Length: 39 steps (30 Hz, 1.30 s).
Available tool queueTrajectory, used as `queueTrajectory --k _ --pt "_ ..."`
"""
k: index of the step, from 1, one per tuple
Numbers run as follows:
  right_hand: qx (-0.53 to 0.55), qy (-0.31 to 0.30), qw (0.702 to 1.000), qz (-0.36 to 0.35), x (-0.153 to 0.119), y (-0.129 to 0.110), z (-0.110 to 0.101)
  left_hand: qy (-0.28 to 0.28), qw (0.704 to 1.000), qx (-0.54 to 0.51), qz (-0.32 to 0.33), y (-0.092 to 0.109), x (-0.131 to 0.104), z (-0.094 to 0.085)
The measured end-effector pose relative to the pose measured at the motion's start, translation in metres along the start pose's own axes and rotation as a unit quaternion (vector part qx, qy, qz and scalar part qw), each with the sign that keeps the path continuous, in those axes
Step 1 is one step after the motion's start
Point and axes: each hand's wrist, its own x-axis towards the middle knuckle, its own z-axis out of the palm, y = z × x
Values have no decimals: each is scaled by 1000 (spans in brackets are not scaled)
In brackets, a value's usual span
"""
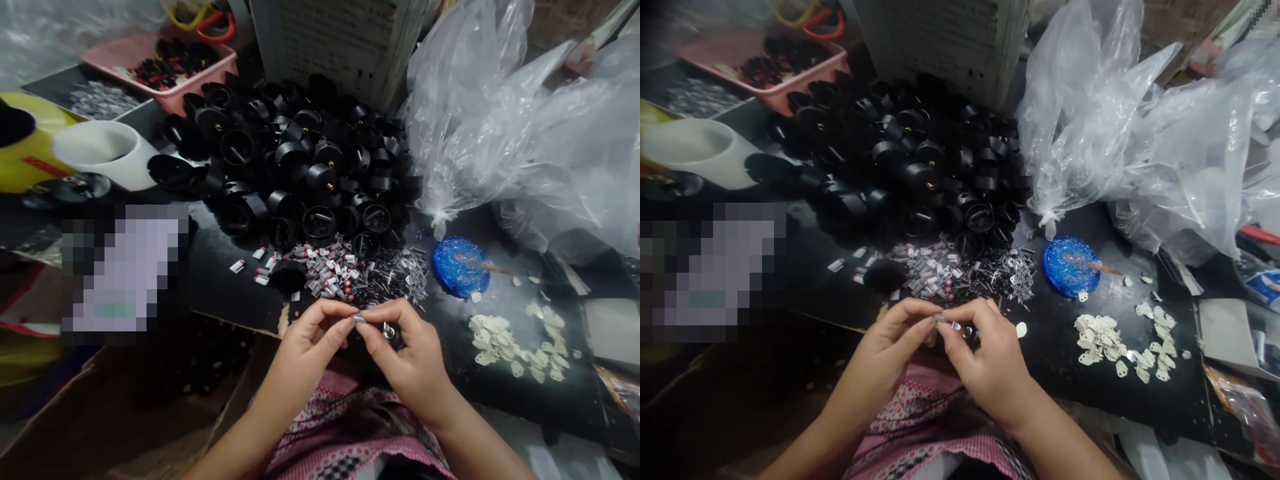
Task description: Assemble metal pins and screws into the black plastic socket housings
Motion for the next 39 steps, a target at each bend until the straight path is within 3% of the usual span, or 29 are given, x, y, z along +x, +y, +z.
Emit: queueTrajectory --k 3,5,8,10,12,13,16,18,22,25,27,30,32,34,36,39 --pt "46 1 998 31 -1 -3 1 -5 998 -53 19 -3 3 2" --pt "130 -19 984 120 0 -6 1 4 996 -26 89 -4 4 1" --pt "311 -78 909 267 2 -7 2 12 966 76 246 -3 2 -5" --pt "387 -107 863 308 2 -5 1 -21 936 145 321 1 2 -14" --pt "377 -114 865 312 2 -4 -1 -46 915 208 343 6 4 -27" --pt "345 -108 882 303 2 -3 -2 -24 912 236 335 8 6 -35" --pt "227 -84 934 262 6 -1 -7 149 899 315 265 14 18 -58" --pt "180 -82 950 240 9 0 -7 208 884 356 222 13 30 -69" --pt "126 -59 971 196 10 2 -5 164 894 368 197 5 48 -78" --pt "106 -46 975 188 8 3 -5 204 919 303 145 4 47 -71" --pt "102 -45 974 196 6 3 -6 223 948 205 98 6 38 -60" --pt "104 -39 974 199 5 2 -5 133 989 -60 -4 9 20 -34" --pt "97 -32 977 186 4 2 -2 64 971 -220 -67 6 9 -16" --pt "82 -33 981 171 3 2 2 43 951 -291 -95 -1 0 -1" --pt "63 -45 983 168 1 3 5 48 942 -313 -106 -8 -6 6" --pt "15 -94 986 140 3 9 3 73 948 -291 -105 -16 -9 2"
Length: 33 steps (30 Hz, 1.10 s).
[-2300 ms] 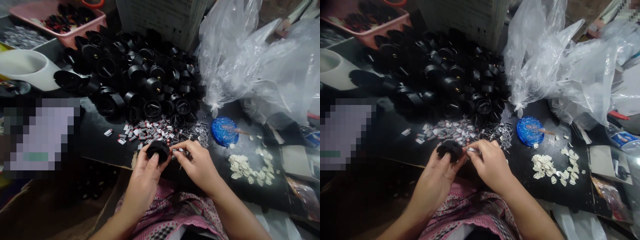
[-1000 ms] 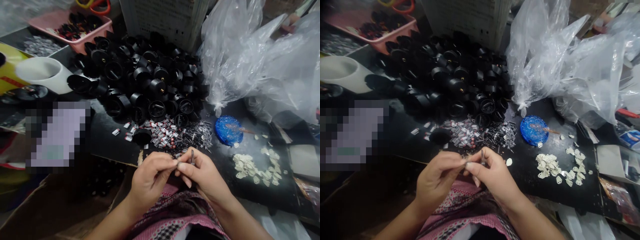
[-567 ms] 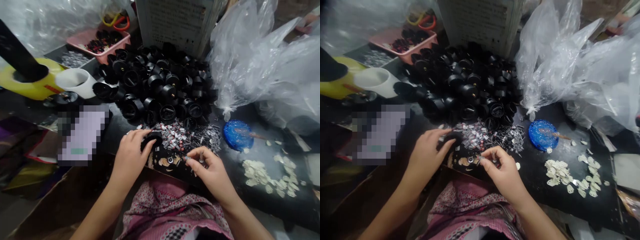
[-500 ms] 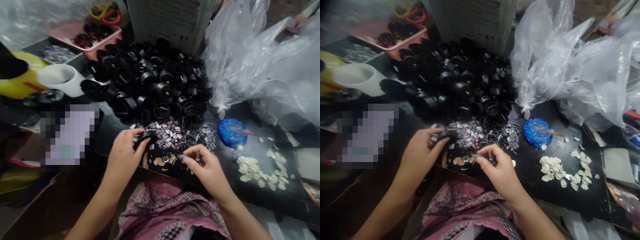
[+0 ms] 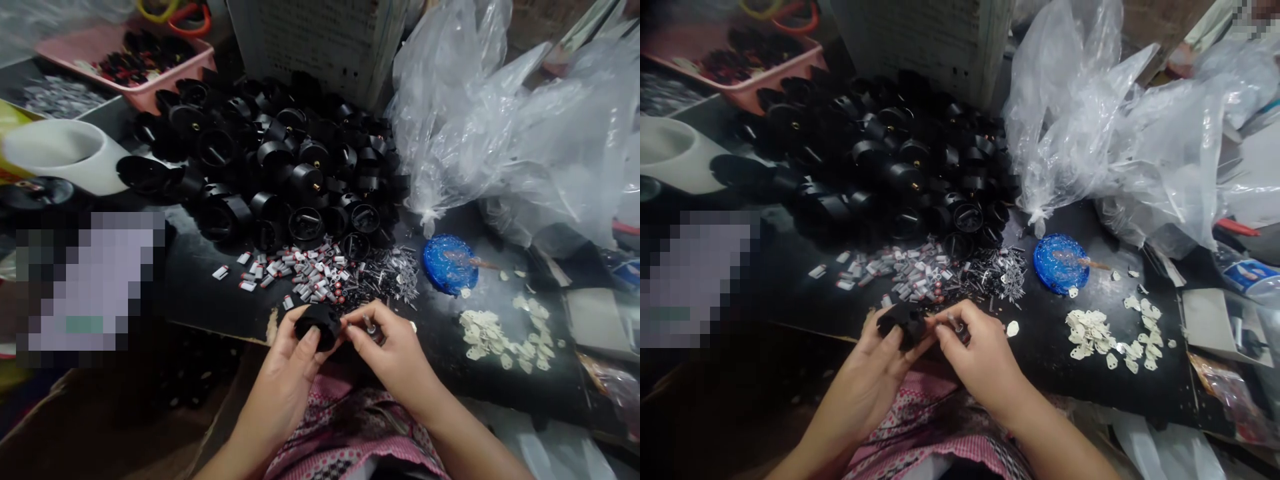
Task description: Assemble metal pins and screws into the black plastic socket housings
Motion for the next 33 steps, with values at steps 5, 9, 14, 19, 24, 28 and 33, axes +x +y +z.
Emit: queueTrajectory --k 5,9,14,19,24,28,33 --pt "-268 16 957 -111 29 11 -21 57 996 13 65 16 15 -17" --pt "-416 11 901 -121 59 13 -26 27 996 3 88 21 34 -10" --pt "-426 18 895 -133 70 8 -18 -1 996 -19 93 14 43 5" --pt "-309 55 941 -126 55 7 -18 6 994 -81 67 15 36 11" --pt "5 105 993 -54 29 -1 -20 -2 993 -116 22 12 30 21" --pt "60 101 993 -9 21 -7 -20 0 990 -142 2 5 28 27" --pt "39 115 992 -33 19 -3 -21 22 991 -128 -22 1 27 30"
